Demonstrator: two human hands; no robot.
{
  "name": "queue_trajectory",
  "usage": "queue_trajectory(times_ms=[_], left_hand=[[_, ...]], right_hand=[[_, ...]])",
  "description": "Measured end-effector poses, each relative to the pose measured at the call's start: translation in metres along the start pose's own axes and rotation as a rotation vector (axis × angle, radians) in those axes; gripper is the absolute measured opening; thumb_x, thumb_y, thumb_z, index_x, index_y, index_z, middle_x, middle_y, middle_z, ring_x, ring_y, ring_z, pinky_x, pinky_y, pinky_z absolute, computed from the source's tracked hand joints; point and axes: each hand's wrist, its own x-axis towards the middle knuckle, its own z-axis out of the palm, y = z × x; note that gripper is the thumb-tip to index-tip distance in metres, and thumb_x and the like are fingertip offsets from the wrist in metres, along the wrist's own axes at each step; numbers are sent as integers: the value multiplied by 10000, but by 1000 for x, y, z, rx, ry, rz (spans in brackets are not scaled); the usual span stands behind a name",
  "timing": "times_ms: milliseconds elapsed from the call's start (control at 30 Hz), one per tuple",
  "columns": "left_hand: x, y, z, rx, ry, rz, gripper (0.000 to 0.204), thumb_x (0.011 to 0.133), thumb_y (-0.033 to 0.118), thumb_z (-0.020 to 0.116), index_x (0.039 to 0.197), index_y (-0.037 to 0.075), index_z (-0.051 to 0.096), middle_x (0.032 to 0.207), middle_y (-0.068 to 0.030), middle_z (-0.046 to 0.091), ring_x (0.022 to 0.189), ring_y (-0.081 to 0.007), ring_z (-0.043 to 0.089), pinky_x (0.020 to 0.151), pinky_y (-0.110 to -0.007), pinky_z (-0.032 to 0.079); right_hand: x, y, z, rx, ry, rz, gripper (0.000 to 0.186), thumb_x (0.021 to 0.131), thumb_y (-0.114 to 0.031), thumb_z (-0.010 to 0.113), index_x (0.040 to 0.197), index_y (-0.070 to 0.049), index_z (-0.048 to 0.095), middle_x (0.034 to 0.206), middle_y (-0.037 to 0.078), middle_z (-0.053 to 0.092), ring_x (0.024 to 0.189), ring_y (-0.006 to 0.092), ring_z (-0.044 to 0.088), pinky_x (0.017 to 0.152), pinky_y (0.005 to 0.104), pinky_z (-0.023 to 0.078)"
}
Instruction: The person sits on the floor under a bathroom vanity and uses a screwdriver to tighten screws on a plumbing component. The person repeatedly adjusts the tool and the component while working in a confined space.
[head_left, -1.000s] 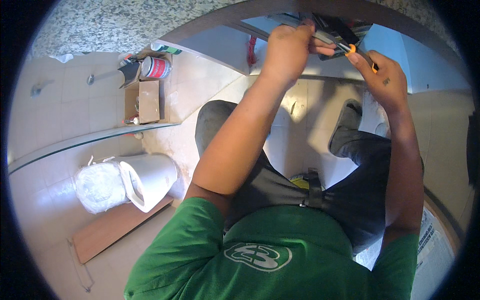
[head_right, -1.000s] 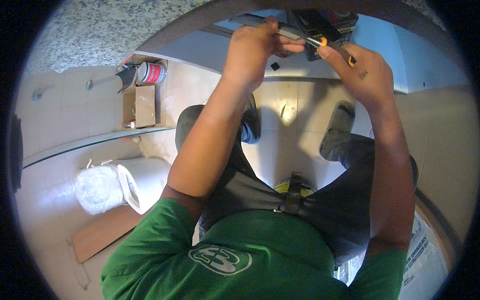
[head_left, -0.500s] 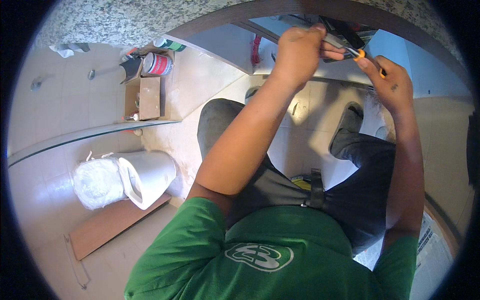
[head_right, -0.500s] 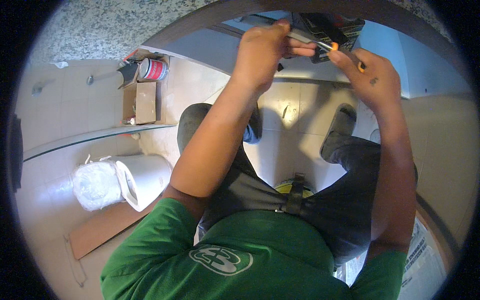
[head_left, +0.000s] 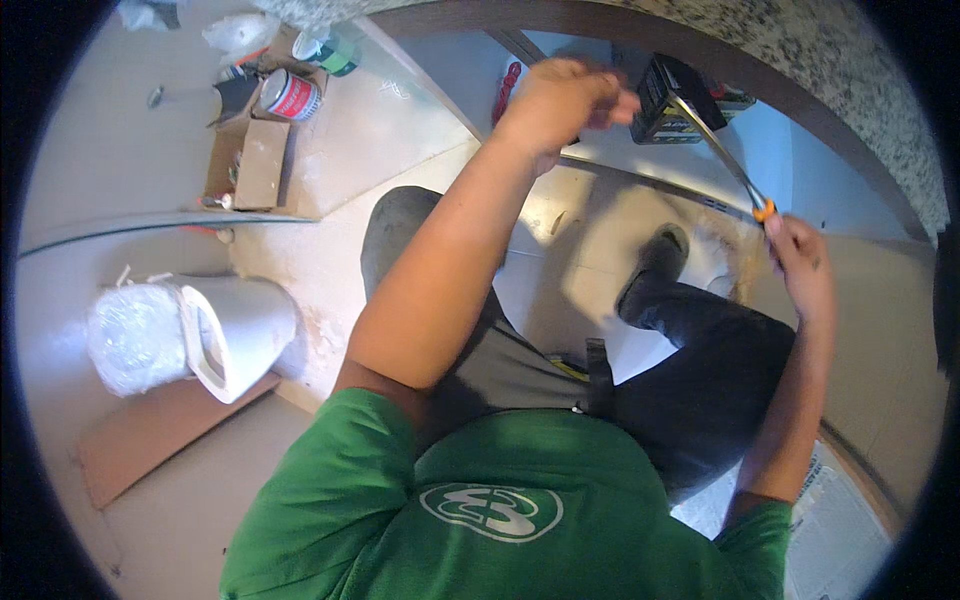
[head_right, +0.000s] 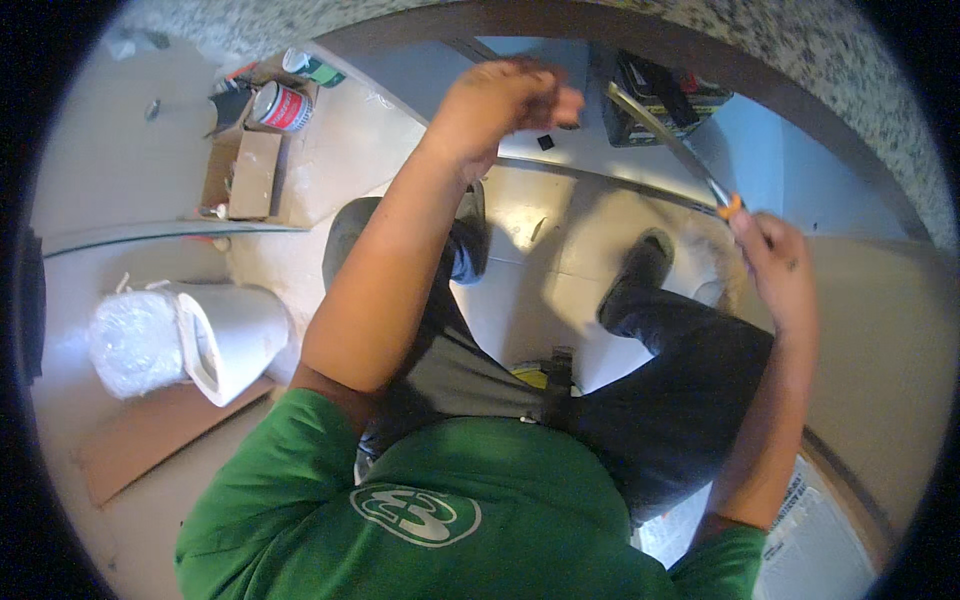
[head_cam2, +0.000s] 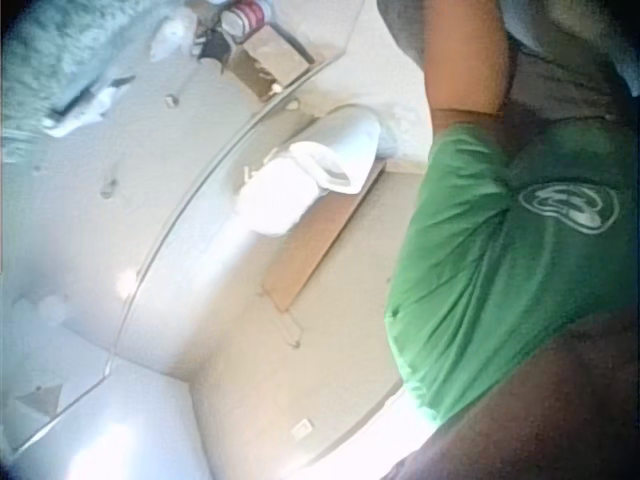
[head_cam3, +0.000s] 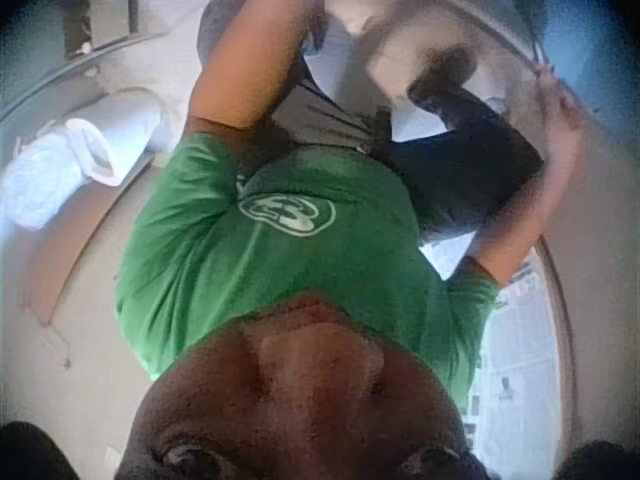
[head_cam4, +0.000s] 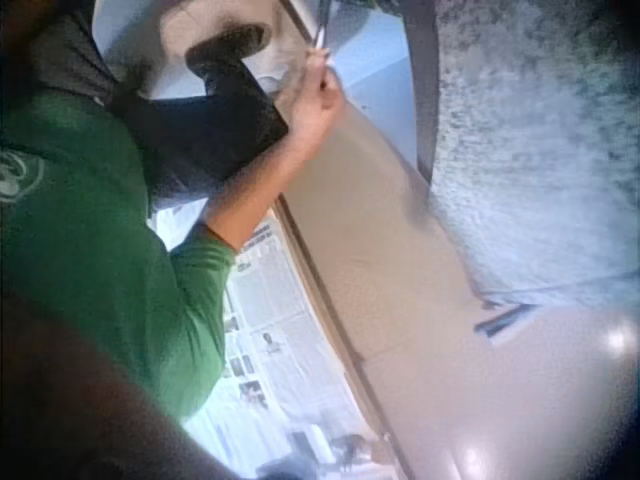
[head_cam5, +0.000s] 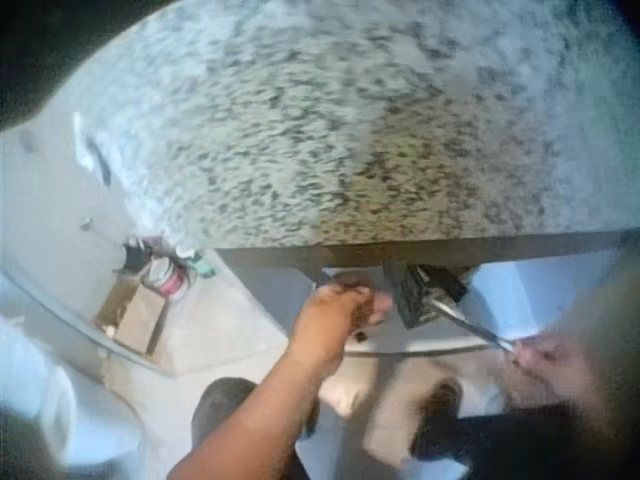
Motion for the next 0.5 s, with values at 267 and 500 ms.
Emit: queue_trajectory(times_ms=[267,500], left_hand=[[-10,-5,17,-760,17,136,369,967,62,563,1321,0,478,1360,-190,557,1244,-386,574,1006,-540,520],[-6,-8,35,-804,-10,116,424,974,89,571,1370,-3,453,1385,-182,552,1267,-373,564,1025,-525,499]], right_hand=[[-86,-2,41,569,6,-16,488,979,-476,610,937,10,625,779,87,620,629,149,553,595,289,436],[-79,-1,73,855,-87,-56,608,966,-563,599,1106,28,593,753,102,597,643,176,571,599,288,458]])
